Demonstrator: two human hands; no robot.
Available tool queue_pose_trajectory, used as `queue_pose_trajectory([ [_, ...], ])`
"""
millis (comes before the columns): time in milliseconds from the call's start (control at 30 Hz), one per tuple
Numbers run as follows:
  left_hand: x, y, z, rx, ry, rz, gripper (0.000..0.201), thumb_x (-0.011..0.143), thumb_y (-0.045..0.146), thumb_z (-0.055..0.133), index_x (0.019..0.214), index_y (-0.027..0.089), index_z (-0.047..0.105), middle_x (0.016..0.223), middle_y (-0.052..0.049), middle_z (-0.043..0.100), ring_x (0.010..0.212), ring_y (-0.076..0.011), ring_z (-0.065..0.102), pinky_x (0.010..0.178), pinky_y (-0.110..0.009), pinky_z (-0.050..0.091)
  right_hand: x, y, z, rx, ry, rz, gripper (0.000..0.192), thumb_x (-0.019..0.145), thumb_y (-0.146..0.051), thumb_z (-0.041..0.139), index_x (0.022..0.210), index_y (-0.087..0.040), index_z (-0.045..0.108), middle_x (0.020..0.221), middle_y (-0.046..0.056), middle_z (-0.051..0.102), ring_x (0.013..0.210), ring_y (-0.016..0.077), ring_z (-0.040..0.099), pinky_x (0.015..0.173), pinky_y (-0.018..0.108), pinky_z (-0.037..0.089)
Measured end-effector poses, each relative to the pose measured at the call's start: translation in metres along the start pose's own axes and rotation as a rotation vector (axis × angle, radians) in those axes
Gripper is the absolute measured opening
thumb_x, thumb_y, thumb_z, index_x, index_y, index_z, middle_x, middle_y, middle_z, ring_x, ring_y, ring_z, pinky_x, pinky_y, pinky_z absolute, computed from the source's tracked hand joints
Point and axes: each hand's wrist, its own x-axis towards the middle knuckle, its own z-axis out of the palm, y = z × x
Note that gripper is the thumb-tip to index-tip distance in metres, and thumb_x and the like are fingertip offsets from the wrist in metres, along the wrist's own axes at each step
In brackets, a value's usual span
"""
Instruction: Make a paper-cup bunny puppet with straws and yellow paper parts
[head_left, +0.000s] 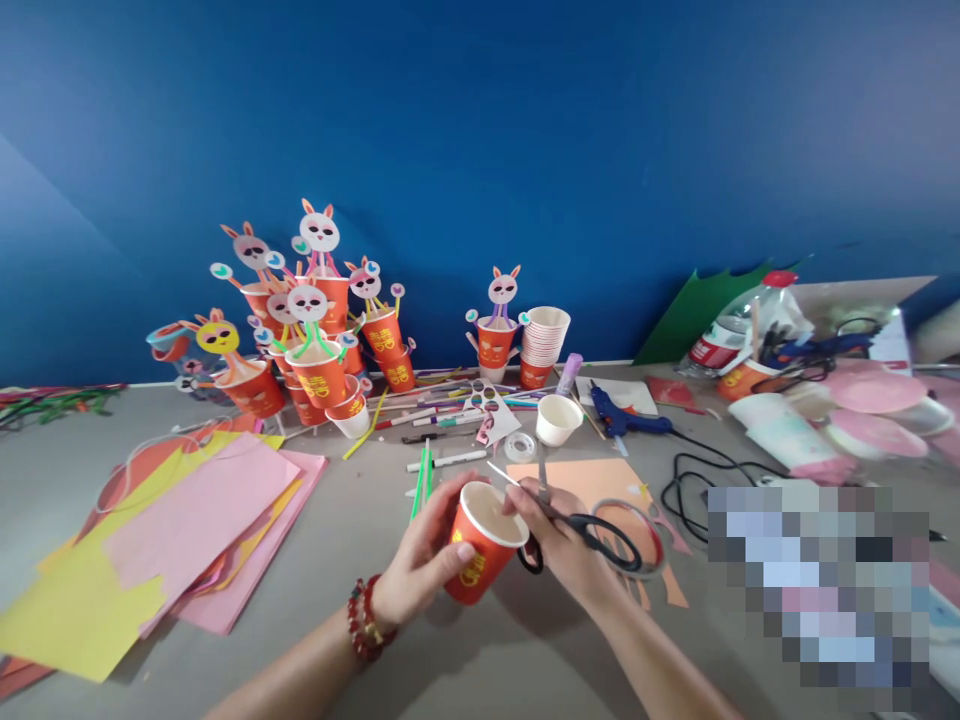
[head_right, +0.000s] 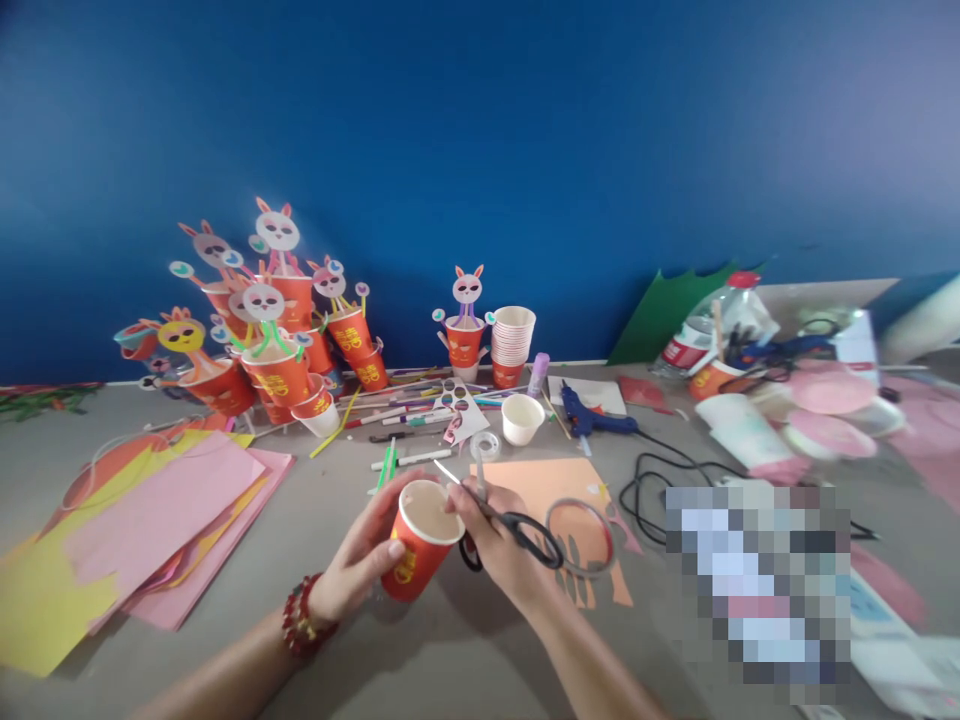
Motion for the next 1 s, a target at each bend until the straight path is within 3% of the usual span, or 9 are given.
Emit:
queue_pose_trajectory([
  [167, -0.004, -0.009, 0.001, 0.348, 0.088, 0.238, 0.086, 0.078, 0.029, 0.077, 0.148, 0.03, 0.027, 0.146, -0.014, 0.043, 0.133, -0.0321, 0.045, 0.111, -0.046, 0.037, 0.001, 0.003, 0.001, -0.089, 0.027, -0.026, 0.042, 0.097, -0.053, 0.042, 0.077, -0.02, 0.059, 0.056, -0.004, 0.05, 0.046, 0.0124, 0.053, 0.041, 0.02, 0.04],
  [333, -0.005, -0.004, -0.004, 0.559, 0.101, 0.277, 0.066, 0.082, 0.027, 0.07, 0.141, 0.025, 0.04, 0.14, -0.014, 0.05, 0.13, -0.0327, 0.048, 0.11, -0.048, 0.037, -0.003, 0.004, 0.005, -0.154, 0.101, -0.101, 0.043, 0.1, -0.049, 0.038, 0.079, -0.02, 0.062, 0.053, -0.002, 0.054, 0.044, 0.013, 0.056, 0.042, 0.021, 0.043],
  [433, -0.002, -0.002, -0.004, 0.455, 0.09, 0.192, 0.058, 0.087, 0.028, 0.065, 0.14, 0.024, 0.043, 0.141, -0.013, 0.051, 0.13, -0.0316, 0.048, 0.111, -0.046, 0.037, -0.005, 0.002, 0.007, -0.232, 0.189, -0.187, 0.039, 0.101, -0.043, 0.039, 0.078, -0.02, 0.061, 0.053, 0.0, 0.058, 0.049, 0.0149, 0.061, 0.045, 0.021, 0.045],
  [533, 0.002, -0.005, -0.001, 0.215, 0.087, 0.052, 0.058, 0.086, 0.03, 0.067, 0.139, 0.024, 0.044, 0.14, -0.012, 0.054, 0.129, -0.03, 0.05, 0.109, -0.042, 0.039, -0.005, -0.001, 0.007, -0.281, 0.234, -0.248, 0.038, 0.101, -0.039, 0.04, 0.077, -0.019, 0.062, 0.063, 0.005, 0.066, 0.059, 0.0169, 0.065, 0.054, 0.023, 0.049],
  [667, 0.007, -0.01, 0.001, -0.06, 0.125, -0.082, 0.055, 0.082, 0.033, 0.073, 0.131, 0.023, 0.053, 0.132, -0.011, 0.061, 0.123, -0.0293, 0.056, 0.105, -0.042, 0.042, -0.006, -0.004, 0.005, -0.207, 0.21, -0.191, 0.039, 0.101, -0.041, 0.041, 0.081, -0.019, 0.066, 0.057, 0.002, 0.062, 0.055, 0.0165, 0.063, 0.055, 0.024, 0.049],
  [767, 0.009, -0.009, 0.002, -0.154, 0.142, -0.127, 0.053, 0.078, 0.033, 0.076, 0.127, 0.022, 0.058, 0.129, -0.011, 0.064, 0.121, -0.0289, 0.057, 0.105, -0.042, 0.042, -0.005, -0.003, 0.005, -0.096, 0.191, -0.122, 0.039, 0.1, -0.045, 0.042, 0.082, -0.019, 0.066, 0.05, -0.002, 0.054, 0.044, 0.0146, 0.056, 0.049, 0.024, 0.047],
  [1000, 0.011, -0.007, 0.002, -0.248, 0.112, -0.161, 0.051, 0.078, 0.033, 0.076, 0.125, 0.021, 0.06, 0.126, -0.012, 0.065, 0.12, -0.0294, 0.057, 0.105, -0.043, 0.042, -0.006, -0.001, 0.004, -0.045, 0.147, -0.137, 0.037, 0.101, -0.042, 0.041, 0.084, -0.02, 0.066, 0.054, -0.002, 0.052, 0.045, 0.0134, 0.055, 0.048, 0.023, 0.046],
])
